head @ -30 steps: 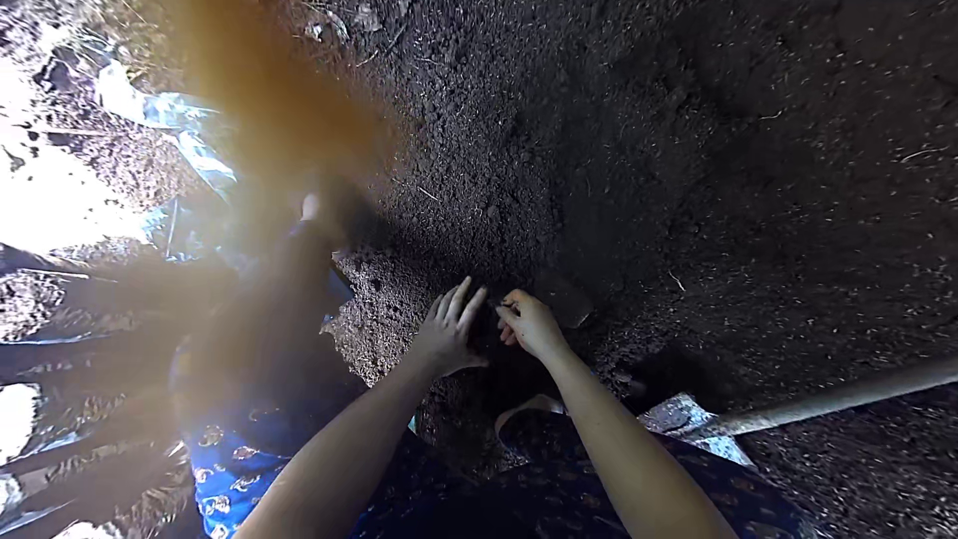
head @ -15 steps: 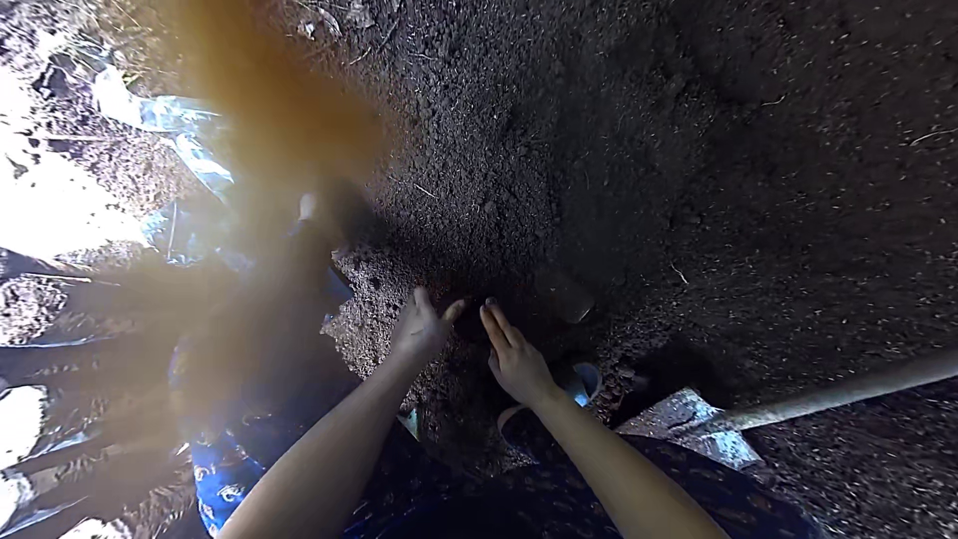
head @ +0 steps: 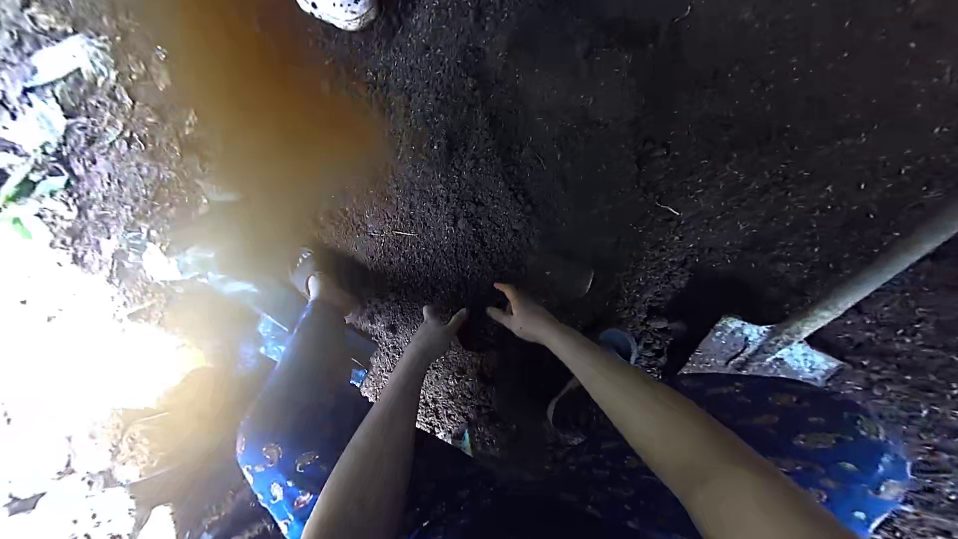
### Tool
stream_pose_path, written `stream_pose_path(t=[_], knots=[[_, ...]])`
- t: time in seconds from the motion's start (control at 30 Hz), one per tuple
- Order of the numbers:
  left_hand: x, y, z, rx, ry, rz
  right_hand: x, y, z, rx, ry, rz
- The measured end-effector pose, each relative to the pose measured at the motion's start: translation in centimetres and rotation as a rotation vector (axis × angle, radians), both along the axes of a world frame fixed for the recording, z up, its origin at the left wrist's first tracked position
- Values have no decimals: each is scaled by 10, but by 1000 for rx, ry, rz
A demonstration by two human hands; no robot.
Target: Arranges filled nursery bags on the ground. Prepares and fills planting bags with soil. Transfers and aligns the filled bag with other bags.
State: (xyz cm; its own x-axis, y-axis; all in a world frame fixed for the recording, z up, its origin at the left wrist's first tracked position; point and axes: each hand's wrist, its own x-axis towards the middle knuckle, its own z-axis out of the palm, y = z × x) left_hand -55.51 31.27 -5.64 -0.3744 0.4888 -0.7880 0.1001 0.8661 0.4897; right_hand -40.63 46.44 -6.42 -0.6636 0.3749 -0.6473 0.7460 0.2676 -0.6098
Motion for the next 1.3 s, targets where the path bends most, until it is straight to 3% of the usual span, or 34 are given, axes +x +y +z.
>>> stream_pose_path(t=[0.07, 0.13, 0.4, 0.6, 0.73, 0.8, 0.9, 1.0, 1.07, 1.2, 1.3], knots=[[-7, 8, -12, -46, -87, -30, -1, 2, -10, -274, -106, -116], [-11, 16, -13, -70, -156, -56, -5, 0, -16, -349, -76, -151], [-13, 24, -23, -35, -120, -16, -28, 2, -14, -1, -86, 61], [11, 31, -15, 121, 143, 210, -53, 12, 17, 136, -199, 320], [21, 22, -11, 99, 171, 149, -81, 59, 25, 65, -222, 607], [17, 14, -9, 86, 87, 133, -106, 98, 20, 42, -124, 566], [6, 9, -4, 27, 28, 102, -154, 165, 14, 186, 33, 419], [-4, 13, 7, 12, 79, 113, -204, 206, -4, 352, 99, 282], [-10, 17, 8, 21, 92, 124, -234, 206, -31, 421, 167, 252], [-15, 14, -2, 21, 70, 114, -252, 160, -101, 660, 254, 258], [-15, 1, -2, 33, 28, 122, -224, 121, -119, 725, 173, 275]])
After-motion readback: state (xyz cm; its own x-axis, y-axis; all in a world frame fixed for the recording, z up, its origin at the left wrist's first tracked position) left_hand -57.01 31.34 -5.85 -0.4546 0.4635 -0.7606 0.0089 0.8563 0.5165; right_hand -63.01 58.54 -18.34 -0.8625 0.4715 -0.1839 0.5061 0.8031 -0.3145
